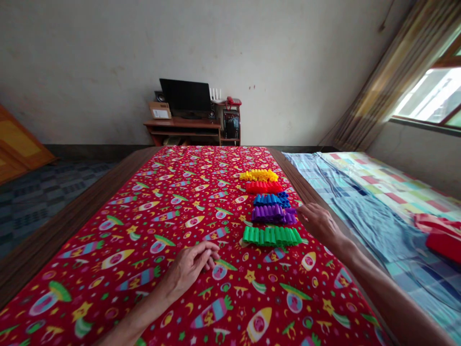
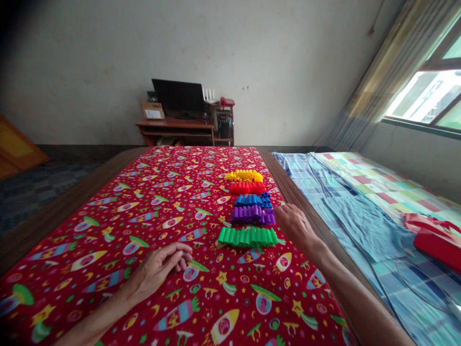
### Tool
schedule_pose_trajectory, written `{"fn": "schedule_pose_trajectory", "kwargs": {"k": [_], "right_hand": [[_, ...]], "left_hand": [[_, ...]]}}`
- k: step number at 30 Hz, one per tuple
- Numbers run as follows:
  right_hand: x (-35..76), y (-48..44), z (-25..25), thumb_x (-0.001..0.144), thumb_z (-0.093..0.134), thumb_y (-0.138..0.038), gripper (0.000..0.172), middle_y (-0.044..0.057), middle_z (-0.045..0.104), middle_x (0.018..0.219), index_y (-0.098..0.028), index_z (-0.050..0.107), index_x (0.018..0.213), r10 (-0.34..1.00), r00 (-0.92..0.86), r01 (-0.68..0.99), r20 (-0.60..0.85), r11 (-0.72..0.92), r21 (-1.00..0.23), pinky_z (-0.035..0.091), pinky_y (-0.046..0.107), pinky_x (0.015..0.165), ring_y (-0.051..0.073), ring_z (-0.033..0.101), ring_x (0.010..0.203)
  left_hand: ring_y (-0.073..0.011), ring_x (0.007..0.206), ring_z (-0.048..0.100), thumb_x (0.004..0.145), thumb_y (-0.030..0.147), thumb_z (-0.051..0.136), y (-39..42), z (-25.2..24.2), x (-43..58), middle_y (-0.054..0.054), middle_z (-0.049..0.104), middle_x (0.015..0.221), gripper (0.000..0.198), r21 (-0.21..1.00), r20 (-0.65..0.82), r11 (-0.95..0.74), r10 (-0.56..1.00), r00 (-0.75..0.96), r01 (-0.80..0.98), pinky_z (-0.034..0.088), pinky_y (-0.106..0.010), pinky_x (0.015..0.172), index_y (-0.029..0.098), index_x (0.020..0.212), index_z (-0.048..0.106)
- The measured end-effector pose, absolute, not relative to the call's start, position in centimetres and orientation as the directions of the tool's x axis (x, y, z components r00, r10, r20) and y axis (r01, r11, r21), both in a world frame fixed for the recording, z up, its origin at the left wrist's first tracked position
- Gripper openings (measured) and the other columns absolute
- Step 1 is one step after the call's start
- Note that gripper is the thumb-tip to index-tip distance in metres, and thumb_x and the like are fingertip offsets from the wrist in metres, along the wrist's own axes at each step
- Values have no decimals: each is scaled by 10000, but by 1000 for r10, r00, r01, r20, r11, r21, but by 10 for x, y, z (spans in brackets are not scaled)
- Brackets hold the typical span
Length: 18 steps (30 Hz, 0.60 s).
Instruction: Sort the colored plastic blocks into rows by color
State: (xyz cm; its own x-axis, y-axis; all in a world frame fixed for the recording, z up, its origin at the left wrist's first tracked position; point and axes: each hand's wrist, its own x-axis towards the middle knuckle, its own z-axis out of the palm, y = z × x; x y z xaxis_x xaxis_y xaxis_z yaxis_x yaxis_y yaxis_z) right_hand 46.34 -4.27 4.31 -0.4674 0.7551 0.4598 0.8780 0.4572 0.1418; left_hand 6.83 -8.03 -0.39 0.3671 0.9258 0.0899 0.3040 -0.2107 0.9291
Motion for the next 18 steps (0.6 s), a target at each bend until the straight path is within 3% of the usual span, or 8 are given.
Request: {"fn": "schedule_pose_trajectory", "kwargs": {"k": [4,11,14,18], "right_hand": [[458,-55,36,964,408,-162,288,68,647,729,-184,625,776,723,-530,843,443,509,177,399,283,637,159,544,644],[460,-52,40,978,433,-263,349,42,621,621,-186,642,710,701,-463,852,542,520,56,387,252,594,133,551,584],[469,-32,46,958,451,-310,346,45,632,613,-170,676,735,746,-292,903,598,422,-85,366,247,558,132,559,556],[477,12,53,901,489,-311,288,49,678,668,-149,720,843,858,-153,901,490,325,-288,364,240,553,146,597,581]], "left_hand": [[-135,584,663,918,381,456,-81,-3,68,-53,715,751,280,929,98,-217,926,366,299,527,-218,533,165,907,634],[-139,579,661,915,400,462,-81,-4,68,-57,715,747,293,930,99,-216,926,365,298,527,-220,533,164,904,635],[-140,586,661,916,408,462,-80,-2,68,-58,716,752,301,929,85,-208,925,370,307,527,-222,540,165,909,638],[-138,592,659,916,427,462,-79,-2,68,-55,713,756,316,929,70,-194,929,364,315,528,-221,545,167,912,640]]}}
